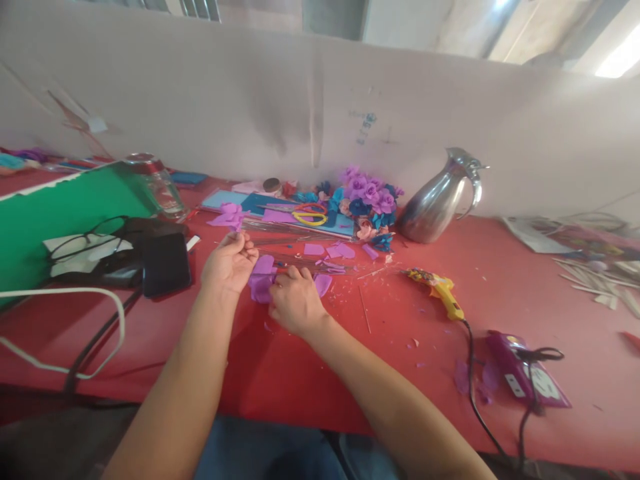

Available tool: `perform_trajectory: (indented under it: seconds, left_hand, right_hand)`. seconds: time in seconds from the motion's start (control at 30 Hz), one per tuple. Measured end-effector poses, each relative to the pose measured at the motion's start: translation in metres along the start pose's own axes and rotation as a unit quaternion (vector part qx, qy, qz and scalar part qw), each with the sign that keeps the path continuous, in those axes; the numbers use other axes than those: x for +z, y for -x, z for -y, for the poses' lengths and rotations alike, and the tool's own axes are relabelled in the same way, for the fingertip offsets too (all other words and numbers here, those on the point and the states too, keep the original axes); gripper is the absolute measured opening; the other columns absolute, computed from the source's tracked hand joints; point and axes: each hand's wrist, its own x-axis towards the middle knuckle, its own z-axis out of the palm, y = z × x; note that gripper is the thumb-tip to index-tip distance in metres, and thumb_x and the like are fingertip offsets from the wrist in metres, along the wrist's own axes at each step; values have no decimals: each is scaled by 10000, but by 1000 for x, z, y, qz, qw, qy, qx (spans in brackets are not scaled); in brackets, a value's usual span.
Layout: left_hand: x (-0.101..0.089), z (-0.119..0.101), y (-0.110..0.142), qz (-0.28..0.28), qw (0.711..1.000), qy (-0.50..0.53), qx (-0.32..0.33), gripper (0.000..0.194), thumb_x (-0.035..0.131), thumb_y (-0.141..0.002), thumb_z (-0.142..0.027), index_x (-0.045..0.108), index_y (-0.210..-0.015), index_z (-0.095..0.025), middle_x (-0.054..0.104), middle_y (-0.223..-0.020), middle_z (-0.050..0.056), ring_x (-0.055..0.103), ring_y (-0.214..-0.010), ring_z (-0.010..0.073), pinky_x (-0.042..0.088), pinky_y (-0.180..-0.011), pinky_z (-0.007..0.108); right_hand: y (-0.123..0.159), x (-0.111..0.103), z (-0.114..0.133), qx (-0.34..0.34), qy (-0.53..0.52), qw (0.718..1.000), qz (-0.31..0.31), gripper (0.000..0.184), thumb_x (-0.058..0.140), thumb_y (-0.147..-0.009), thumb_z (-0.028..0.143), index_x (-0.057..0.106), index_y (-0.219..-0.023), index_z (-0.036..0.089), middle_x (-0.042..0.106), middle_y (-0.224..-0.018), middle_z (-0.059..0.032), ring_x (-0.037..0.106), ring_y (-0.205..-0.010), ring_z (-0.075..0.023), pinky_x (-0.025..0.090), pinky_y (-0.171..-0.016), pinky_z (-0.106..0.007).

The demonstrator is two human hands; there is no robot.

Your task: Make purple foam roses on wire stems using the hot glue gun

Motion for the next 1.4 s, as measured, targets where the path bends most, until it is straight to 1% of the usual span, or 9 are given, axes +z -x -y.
perform_trajectory:
  seconds: [0.17,0.4,0.57,0.7,0.8,0.93,1.13,1.27,1.4]
  left_hand:
    - [-2,2,1,12,999,-17,-42,225,596,-693,54,567,-584,-140,568,-583,-27,480,-493,40,354,-485,154]
    - [-5,5,1,40,998,-24,-47,182,647,-667,12,585,-588,-140,579,-593,-26,489,-504,39,354,-485,151]
    - [-3,6,6,84,995,-44,-17,151,738,-584,-44,640,-614,-155,614,-588,-30,519,-537,52,391,-535,170]
    - [0,8,11,93,991,-76,50,240,778,-478,-20,637,-580,-186,669,-633,-35,601,-664,109,452,-667,233]
    - [-2,10,12,121,983,-104,88,250,797,-497,-65,674,-654,-216,695,-694,-46,610,-694,124,460,-691,251]
    - [-2,11,10,134,981,-106,93,288,818,-514,-119,706,-753,-234,719,-796,-31,638,-795,158,471,-709,264]
    - [-5,5,13,92,989,-94,67,196,811,-515,-102,660,-607,-185,652,-612,-30,576,-601,87,450,-614,216]
    - [-22,-3,13,69,994,-72,42,188,811,-562,-135,664,-678,-152,646,-675,-16,565,-603,56,421,-561,169]
    - [-37,-6,15,54,995,-79,-6,175,796,-605,-137,649,-699,-143,628,-666,-21,568,-585,58,452,-579,182]
  right_hand:
    - [-6,10,5,13,-2,1000,2,129,559,-801,188,663,-725,189,691,-795,-50,531,-892,-227,354,-792,-346]
    - [-8,7,4,34,-15,999,10,110,583,-791,209,677,-734,196,707,-821,-44,541,-921,-239,371,-829,-345]
    - [-16,2,15,23,7,999,48,90,602,-772,202,688,-763,177,709,-839,-76,558,-939,-251,381,-816,-349]
    - [-21,2,17,22,8,997,75,85,606,-772,197,680,-733,179,711,-824,-73,572,-939,-244,386,-810,-340]
    - [-21,4,16,35,-2,997,64,60,620,-756,199,677,-752,181,712,-834,-71,581,-915,-234,399,-809,-332]
    - [-20,6,15,46,-31,997,45,45,636,-730,186,675,-752,183,709,-806,-62,591,-896,-234,418,-802,-328]
    - [-19,8,8,89,-112,990,10,85,611,-710,146,675,-756,176,705,-806,-58,591,-842,-211,429,-800,-309]
    - [-18,10,-4,165,-292,941,-49,84,559,-672,161,640,-674,186,657,-674,-12,569,-701,-171,429,-676,-271]
    - [-18,7,-12,250,-494,832,-42,101,517,-646,250,589,-665,181,580,-566,32,493,-512,-119,381,-527,-236]
